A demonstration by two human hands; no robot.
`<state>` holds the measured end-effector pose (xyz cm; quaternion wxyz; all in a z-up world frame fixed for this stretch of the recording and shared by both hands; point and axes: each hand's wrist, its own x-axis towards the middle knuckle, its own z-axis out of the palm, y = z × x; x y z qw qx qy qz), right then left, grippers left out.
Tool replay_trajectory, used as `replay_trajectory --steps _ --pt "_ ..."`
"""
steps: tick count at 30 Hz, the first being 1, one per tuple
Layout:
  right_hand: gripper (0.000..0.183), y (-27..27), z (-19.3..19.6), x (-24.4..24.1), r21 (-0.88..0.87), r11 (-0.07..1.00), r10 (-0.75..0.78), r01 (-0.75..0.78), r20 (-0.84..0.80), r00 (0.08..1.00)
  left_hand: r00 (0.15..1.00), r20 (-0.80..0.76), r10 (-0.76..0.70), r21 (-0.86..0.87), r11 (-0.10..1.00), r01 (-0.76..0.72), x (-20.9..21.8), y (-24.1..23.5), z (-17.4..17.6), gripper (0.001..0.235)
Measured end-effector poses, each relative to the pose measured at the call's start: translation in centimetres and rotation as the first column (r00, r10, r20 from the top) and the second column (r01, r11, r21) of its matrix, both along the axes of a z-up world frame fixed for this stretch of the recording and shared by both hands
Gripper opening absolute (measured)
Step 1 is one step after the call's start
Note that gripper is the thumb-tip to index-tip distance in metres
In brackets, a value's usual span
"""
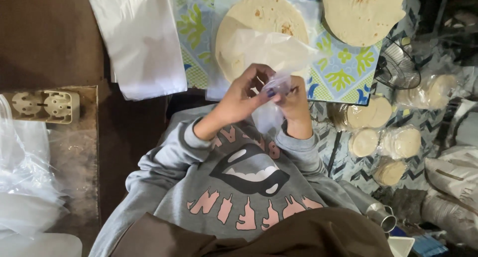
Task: Stacking and sorting flatbread or tortillas onto plastic sheets.
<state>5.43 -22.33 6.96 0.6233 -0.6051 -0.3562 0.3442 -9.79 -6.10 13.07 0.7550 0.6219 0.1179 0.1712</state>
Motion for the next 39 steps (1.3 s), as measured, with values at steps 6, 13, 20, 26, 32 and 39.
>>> replay_trajectory --steps 6,13,20,26,32,39 --pt "0.035 -2.6 -5.1 3.2 0.096 0.970 -0.197 0.225 -0.241 0.950 0.991 -0.079 0.105 0.055 0.993 -0.100 -0.5 2.0 -5.4 0.018" --pt "0.018 -6.1 -4.0 11.7 0.033 0.800 -0.500 0.600 -0.518 0.695 0.500 0.178 0.848 -0.028 0.512 -0.858 -10.7 13.6 -6.0 0.017" --pt "0.012 -10.2 -11.8 14.0 0.061 0.917 -0.298 0.393 -0.550 0.780 0.198 0.578 0.792 0.415 -0.076 -0.907 -12.9 15.9 -9.2 0.023" --pt "0.008 -10.0 -9.6 14.0 0.174 0.895 -0.266 0.411 -0.530 0.805 0.422 0.023 0.906 0.990 0.037 -0.134 -10.9 16.2 -16.9 0.032" --pt "0.009 -4.9 0.9 8.1 0.451 0.829 0.019 0.331 -0.613 0.790 0.233 -0.126 0.964 0.991 0.131 -0.006 -7.8 12.9 -14.0 0.061" --pt "0.040 0.9 7.0 0.9 0.711 0.702 0.498 0.042 -0.532 0.685 0.972 0.002 0.236 0.324 0.919 -0.224 0.1 1.7 -10.6 0.079"
